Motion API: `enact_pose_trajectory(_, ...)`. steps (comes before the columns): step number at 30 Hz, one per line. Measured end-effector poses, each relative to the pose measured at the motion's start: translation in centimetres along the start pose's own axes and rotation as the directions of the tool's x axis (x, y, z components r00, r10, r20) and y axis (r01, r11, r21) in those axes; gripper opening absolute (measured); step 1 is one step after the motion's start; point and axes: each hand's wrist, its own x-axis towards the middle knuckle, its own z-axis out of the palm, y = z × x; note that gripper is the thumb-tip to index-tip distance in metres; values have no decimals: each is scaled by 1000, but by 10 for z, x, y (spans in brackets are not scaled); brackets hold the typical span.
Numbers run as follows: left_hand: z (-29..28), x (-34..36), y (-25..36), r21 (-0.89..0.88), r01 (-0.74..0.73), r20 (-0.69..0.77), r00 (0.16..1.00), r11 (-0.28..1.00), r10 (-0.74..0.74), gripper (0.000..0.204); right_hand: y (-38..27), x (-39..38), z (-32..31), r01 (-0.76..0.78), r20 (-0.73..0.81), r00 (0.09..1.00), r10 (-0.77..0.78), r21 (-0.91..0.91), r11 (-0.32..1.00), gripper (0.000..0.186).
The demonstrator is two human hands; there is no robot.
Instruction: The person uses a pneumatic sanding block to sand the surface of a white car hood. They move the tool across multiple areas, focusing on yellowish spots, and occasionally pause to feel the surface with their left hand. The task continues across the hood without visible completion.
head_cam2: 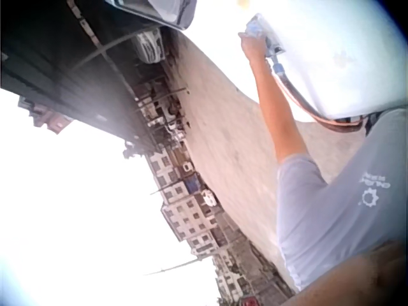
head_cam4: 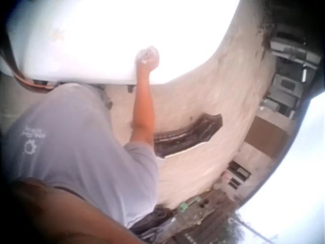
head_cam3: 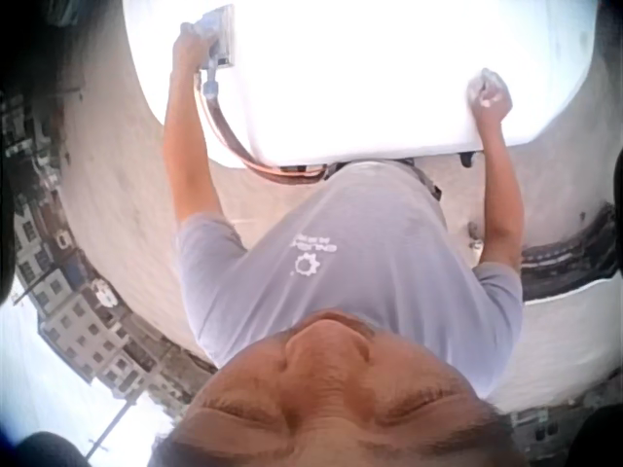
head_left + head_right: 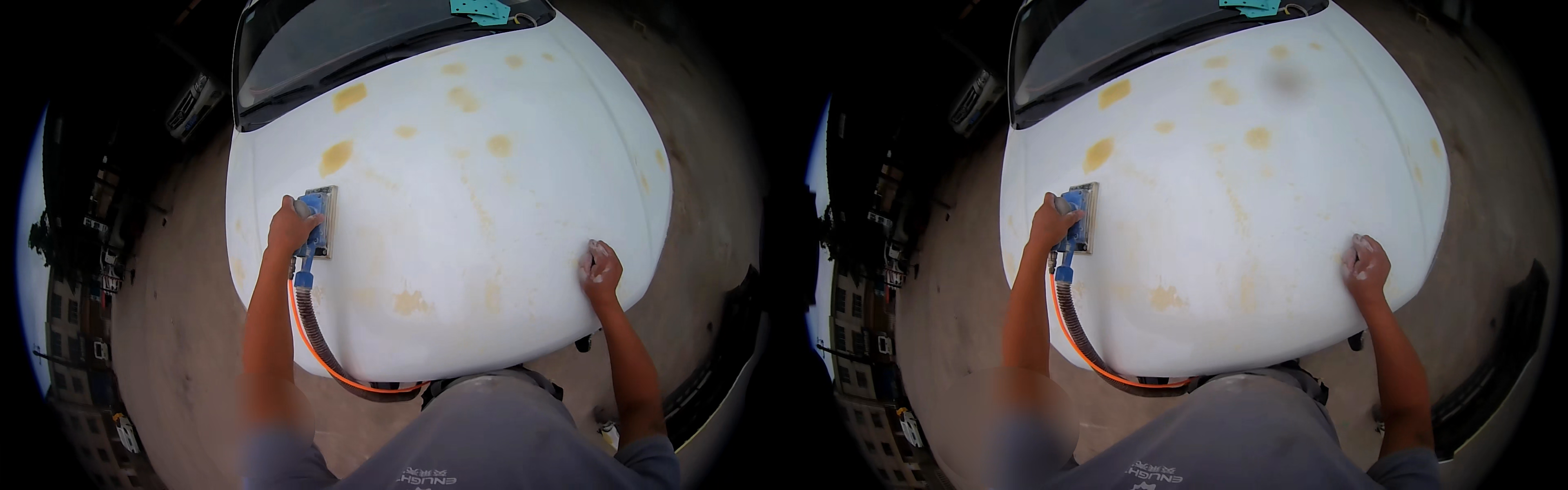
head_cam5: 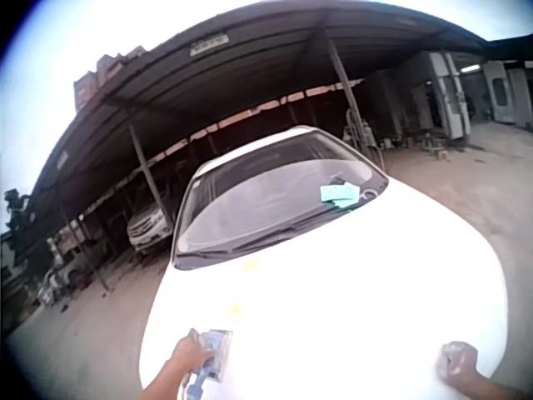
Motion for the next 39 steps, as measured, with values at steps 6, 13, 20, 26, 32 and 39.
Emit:
enact_pose_trajectory(6, -18, 13, -8, -33, 164, -60, 984, 986, -166, 83, 4, -3, -1, -25, 9, 1000, 26, -46, 999, 20)
enact_pose_trajectory(13, -4, -2, -9, -5, -41, -14, 999, 999, 41, 80, 20, -15, 14, -37, 35, 999, 39, -62, 997, 23)
enact_pose_trajectory(20, -15, 4, -17, -46, 135, -48, 989, 990, -137, 81, 17, -14, 6, -31, 72, 997, 39, -102, 994, 29)
enact_pose_trajectory(26, -4, -1, -19, -6, 20, -45, 999, 1000, -20, 76, 15, -4, 8, -58, 160, 984, 75, -111, 992, 30)
enact_pose_trajectory(32, -14, 8, -30, -55, 190, -59, 979, 980, -193, 76, 14, -8, 9, -32, 26, 999, 34, -71, 997, 25)
enact_pose_trajectory(39, 2, 1, -29, 22, -8, -59, 998, 1000, 10, 72, 21, -7, 13, 91, -3, 996, -91, -92, 992, 27)
